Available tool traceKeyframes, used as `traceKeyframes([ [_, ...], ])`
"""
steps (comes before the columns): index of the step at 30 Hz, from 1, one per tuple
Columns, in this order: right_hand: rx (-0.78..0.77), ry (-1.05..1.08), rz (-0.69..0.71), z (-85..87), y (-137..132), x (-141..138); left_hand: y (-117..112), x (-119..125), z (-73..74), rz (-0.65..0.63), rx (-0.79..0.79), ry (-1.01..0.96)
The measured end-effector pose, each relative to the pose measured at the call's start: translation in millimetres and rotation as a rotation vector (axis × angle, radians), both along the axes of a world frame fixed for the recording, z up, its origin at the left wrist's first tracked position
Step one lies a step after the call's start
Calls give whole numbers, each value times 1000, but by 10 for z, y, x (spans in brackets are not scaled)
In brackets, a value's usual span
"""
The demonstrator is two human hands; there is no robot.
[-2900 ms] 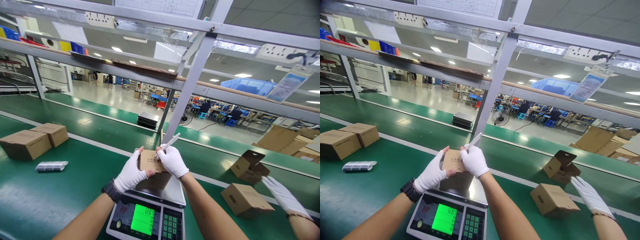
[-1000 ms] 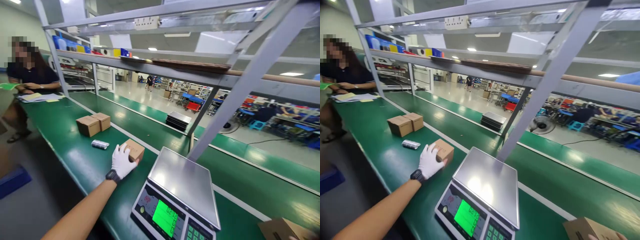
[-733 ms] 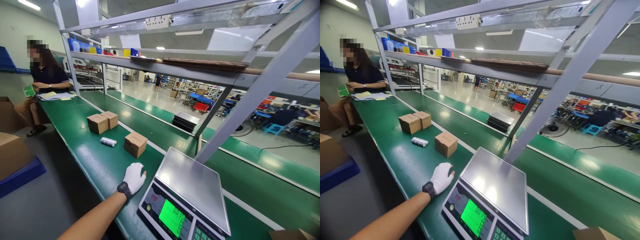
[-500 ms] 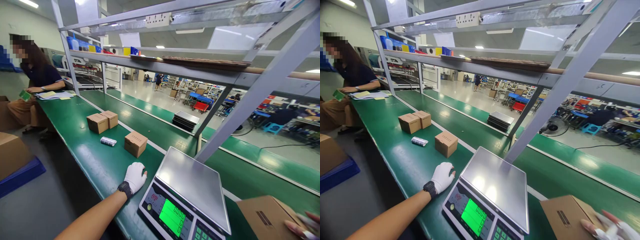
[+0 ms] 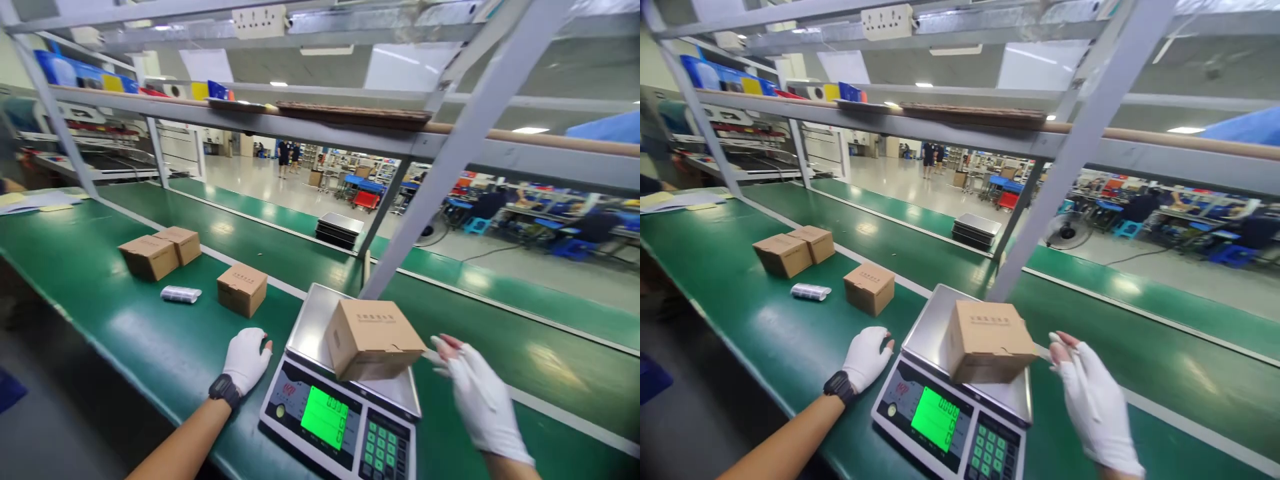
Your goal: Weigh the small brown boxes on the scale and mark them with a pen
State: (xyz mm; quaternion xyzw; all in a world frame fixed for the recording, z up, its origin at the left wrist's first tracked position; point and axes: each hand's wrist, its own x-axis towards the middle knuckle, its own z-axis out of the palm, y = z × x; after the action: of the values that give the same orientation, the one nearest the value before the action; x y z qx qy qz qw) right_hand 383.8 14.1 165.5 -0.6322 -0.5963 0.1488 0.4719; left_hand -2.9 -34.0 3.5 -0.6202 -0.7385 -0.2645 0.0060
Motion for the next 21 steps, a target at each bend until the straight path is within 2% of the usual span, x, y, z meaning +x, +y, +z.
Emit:
traceKeyframes([
  [3,-168,203,-18,-718,24,331,4,-23,-37,-29,12,-5],
  [6,-231,173,-116,-1367,-140,562,10,-36,-57,-45,20,-15],
  [7,-229,140,-158,-1518,-229,588,9,-38,-56,-47,20,-20],
  [9,-213,123,-223,-1695,-415,570,8,-42,-49,-52,18,-34],
  [11,-205,171,-236,-1729,-565,497,10,-49,-44,-55,15,-59],
  [13,-193,187,-236,-1685,-650,420,12,-60,-51,-53,11,-97],
  [17,-185,202,-235,-1571,-674,345,-45,-50,-63,-22,4,-217],
  [19,-182,277,-223,-1504,-673,325,-136,1,1,20,6,-273],
  [21,-154,350,-215,-1388,-675,288,-260,93,159,56,53,-354],
])
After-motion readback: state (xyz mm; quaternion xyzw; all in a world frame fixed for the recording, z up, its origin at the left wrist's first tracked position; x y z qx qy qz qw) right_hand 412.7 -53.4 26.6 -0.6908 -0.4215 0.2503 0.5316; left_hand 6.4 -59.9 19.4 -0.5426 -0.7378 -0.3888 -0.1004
